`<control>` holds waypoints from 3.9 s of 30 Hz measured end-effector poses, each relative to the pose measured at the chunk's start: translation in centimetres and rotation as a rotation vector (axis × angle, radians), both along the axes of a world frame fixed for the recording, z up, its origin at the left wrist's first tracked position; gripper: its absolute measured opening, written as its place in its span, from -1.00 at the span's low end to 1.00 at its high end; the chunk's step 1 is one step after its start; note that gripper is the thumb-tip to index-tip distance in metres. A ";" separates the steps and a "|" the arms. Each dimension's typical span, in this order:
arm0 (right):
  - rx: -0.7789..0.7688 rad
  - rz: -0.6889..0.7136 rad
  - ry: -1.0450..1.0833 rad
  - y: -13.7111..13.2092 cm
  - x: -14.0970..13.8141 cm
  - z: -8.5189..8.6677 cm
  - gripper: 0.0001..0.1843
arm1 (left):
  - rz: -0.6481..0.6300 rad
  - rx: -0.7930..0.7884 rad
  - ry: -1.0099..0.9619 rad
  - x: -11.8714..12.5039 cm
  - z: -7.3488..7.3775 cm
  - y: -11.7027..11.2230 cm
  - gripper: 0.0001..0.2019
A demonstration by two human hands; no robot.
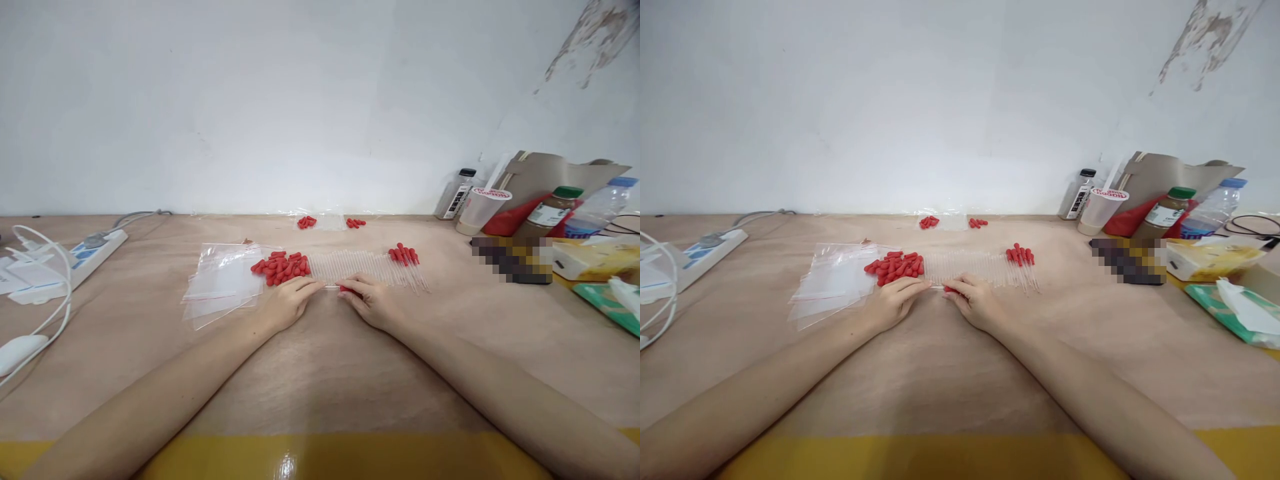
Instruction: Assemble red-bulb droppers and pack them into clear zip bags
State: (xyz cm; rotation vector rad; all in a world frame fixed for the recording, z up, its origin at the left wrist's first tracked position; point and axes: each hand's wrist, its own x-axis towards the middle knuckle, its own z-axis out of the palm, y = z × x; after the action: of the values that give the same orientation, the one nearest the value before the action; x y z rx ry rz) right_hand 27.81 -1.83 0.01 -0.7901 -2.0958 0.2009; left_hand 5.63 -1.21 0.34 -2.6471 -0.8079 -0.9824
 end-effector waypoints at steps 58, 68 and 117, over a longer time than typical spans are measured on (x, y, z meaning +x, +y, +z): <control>-0.415 -0.202 0.580 4.7 5.9 6.2 -0.60 | 0.018 -0.217 -0.160 1.3 1.5 -1.3 -0.70; -0.329 -0.796 -0.038 7.5 12.1 3.5 -0.74 | 0.092 -0.227 -0.053 1.4 1.2 -1.1 -0.80; -0.646 -0.824 -0.312 6.3 8.4 3.3 -0.66 | 0.312 -0.060 0.010 -1.9 1.1 3.1 -0.79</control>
State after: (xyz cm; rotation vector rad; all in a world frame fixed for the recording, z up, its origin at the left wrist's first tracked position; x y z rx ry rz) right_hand 36.23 4.46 3.29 -2.1062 -1.7912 0.3133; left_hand 3.77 1.85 1.40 -2.4665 -1.2187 -0.8739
